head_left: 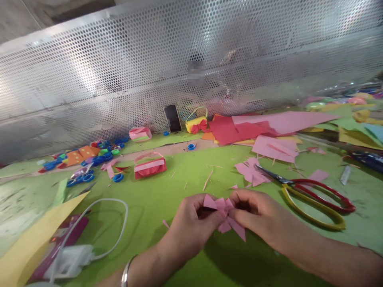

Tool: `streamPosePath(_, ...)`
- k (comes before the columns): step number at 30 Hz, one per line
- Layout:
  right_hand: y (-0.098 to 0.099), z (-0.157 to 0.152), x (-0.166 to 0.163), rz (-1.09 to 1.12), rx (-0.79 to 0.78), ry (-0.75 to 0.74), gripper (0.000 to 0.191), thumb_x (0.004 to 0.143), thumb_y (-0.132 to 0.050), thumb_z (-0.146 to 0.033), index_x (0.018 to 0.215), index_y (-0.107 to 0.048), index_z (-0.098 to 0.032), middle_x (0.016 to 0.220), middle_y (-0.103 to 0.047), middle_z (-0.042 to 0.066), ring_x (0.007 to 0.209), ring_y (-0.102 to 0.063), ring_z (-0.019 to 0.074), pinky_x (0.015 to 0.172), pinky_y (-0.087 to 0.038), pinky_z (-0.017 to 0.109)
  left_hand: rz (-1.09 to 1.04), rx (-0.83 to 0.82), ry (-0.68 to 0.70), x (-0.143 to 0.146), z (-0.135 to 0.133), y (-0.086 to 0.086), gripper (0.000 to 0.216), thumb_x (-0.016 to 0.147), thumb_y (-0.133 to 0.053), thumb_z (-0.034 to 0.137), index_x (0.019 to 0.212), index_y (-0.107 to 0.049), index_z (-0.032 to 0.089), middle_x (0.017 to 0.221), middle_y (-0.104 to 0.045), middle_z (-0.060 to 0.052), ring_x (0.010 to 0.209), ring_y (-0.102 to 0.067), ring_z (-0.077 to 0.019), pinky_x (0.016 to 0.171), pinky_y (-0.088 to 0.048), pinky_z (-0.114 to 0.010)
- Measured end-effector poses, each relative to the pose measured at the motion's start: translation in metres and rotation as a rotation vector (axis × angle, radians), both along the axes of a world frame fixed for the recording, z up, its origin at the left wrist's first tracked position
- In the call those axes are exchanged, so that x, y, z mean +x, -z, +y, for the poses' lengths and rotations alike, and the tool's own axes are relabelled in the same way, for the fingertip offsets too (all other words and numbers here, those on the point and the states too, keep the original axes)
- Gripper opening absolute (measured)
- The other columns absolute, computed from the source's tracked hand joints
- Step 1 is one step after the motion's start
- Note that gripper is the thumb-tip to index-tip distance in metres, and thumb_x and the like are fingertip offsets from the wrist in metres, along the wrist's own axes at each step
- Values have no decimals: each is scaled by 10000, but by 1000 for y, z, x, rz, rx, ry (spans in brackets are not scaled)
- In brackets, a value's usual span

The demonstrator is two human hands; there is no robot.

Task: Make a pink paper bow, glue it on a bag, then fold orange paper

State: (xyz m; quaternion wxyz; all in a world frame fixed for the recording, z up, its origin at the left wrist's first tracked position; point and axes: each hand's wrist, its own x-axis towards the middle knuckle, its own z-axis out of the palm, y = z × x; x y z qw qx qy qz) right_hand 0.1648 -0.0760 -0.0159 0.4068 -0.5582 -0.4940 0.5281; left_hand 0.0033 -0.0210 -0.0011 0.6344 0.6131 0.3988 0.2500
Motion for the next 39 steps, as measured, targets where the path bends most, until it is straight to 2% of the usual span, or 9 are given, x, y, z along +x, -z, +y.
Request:
streamPosePath(5,-4,2,0,-41,-12,-2,133,799,-561,-327,738,-548,-209,698,-567,-18,670,-502,141,576,-367,261,-58,-79,-16,-2,2,3,249,663,-751,366,661,-630,149,595,-581,10,570,-477,-101,566,-350,-234)
streamPosePath(12,-7,0,-2,-6,10,-19,118,793,-596,-327,761,-595,-213,729,-600,-8,730,-553,160,635,-412,266,-16,83,-34,1,-2,-4,72,750,-613,217,705,-639,167,644,-612,-6,598,-561,-125,591,-473,-251)
streamPosePath(15,-10,-1,-5,-3,0,-13,132,774,-639,-337,754,-589,-216,711,-591,-10,723,-560,167,634,-425,270,11,114,-37,1,-6,-7,70,769,-609,209,745,-666,176,745,-659,-33,695,-618,-150,653,-519,-263)
streamPosePath(18,-10,-3,-5,5,-11,-17,136,781,-647,-350,781,-613,-218,720,-615,1,726,-578,178,635,-437,278,11,141,-22,0,-6,-8,67,781,-622,216,741,-656,174,747,-661,-33,720,-622,-151,657,-509,-249)
streamPosePath(22,-6,-2,-2,-60,-7,-3,183,819,-591,-363,717,-601,-212,694,-623,7,684,-561,165,614,-417,277,-51,94,-60,0,-2,-5,225,813,-635,381,788,-636,157,646,-601,-5,574,-534,-115,529,-432,-226)
streamPosePath(26,-4,1,-1,4,-36,39,165,783,-618,-362,739,-598,-205,742,-624,11,769,-576,182,638,-414,272,-115,-62,-149,-2,1,-4,436,817,-612,555,915,-627,130,676,-638,-32,591,-573,-135,525,-436,-235)
streamPosePath(30,-4,3,1,7,-73,59,189,772,-621,-389,745,-610,-202,761,-633,7,734,-544,165,652,-392,276,-69,5,-105,-5,2,-5,515,834,-554,630,802,-632,122,625,-602,-23,548,-523,-116,492,-391,-227)
streamPosePath(33,-4,4,1,29,-72,47,198,779,-617,-395,750,-610,-199,756,-631,8,757,-560,172,664,-395,275,-20,52,-104,-6,4,-5,458,837,-587,579,710,-618,140,578,-540,18,513,-453,-84,484,-346,-208)
streamPosePath(39,-9,4,0,93,-96,73,204,773,-626,-393,716,-599,-199,726,-633,11,682,-560,152,618,-423,261,-14,18,-258,-5,11,-6,281,774,-666,419,679,-608,161,547,-512,45,493,-426,-77,475,-330,-200)
